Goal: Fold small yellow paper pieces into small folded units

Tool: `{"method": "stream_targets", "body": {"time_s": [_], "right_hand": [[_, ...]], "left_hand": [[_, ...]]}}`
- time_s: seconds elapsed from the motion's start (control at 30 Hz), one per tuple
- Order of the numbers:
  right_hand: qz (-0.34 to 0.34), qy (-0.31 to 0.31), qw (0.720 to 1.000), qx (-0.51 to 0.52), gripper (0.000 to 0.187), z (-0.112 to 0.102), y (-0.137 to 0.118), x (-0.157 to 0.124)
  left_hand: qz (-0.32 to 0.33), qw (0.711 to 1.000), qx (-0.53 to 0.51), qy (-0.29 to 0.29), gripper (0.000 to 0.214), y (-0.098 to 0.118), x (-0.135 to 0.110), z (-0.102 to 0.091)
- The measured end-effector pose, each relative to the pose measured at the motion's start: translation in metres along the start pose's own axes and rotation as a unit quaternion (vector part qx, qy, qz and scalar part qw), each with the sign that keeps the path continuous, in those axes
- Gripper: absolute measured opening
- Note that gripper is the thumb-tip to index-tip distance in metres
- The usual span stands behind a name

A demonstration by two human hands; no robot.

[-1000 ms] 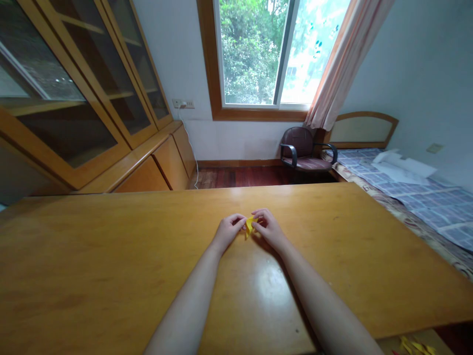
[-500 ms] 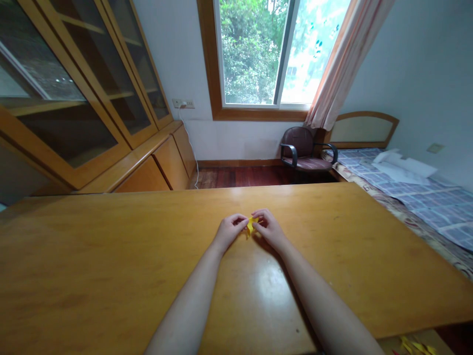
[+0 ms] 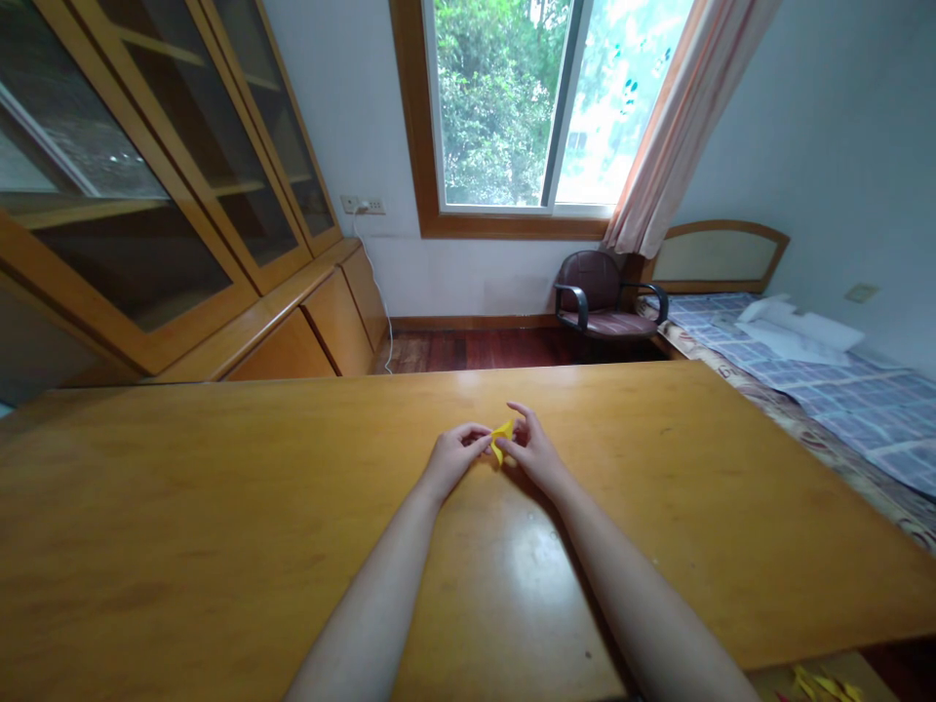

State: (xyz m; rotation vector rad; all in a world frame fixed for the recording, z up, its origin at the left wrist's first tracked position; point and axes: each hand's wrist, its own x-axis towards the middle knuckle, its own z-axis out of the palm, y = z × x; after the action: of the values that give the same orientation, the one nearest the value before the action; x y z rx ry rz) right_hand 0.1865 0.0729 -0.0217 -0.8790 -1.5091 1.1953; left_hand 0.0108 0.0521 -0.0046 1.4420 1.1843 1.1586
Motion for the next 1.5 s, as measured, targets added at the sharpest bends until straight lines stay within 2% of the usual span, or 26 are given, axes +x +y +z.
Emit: {"method": "stream_targets", "body": {"time_s": [0.23,0.6,1.5], "right_hand": [[0.004,0.005,1.0,0.025,0.061,-0.0026,0.0026,0.0003],[0.0,0.006,0.999,0.031,0.059,-0.0027,-0.0011,-0.0007],[-0.005,0.004,0.999,0.045,0.054,-0.0023,-0.0012,-0.0011]], "left_hand": [[0.004,1.0,-0.031,0.006,0.029,-0.0036,0.0011,0.0009],[0.014,0.999,0.044,-0.001,0.017,-0.0021,-0.0004,-0.0013],[0.006,1.0,0.02,-0.02,0.019,0.0016,-0.0014,-0.0013]]}}
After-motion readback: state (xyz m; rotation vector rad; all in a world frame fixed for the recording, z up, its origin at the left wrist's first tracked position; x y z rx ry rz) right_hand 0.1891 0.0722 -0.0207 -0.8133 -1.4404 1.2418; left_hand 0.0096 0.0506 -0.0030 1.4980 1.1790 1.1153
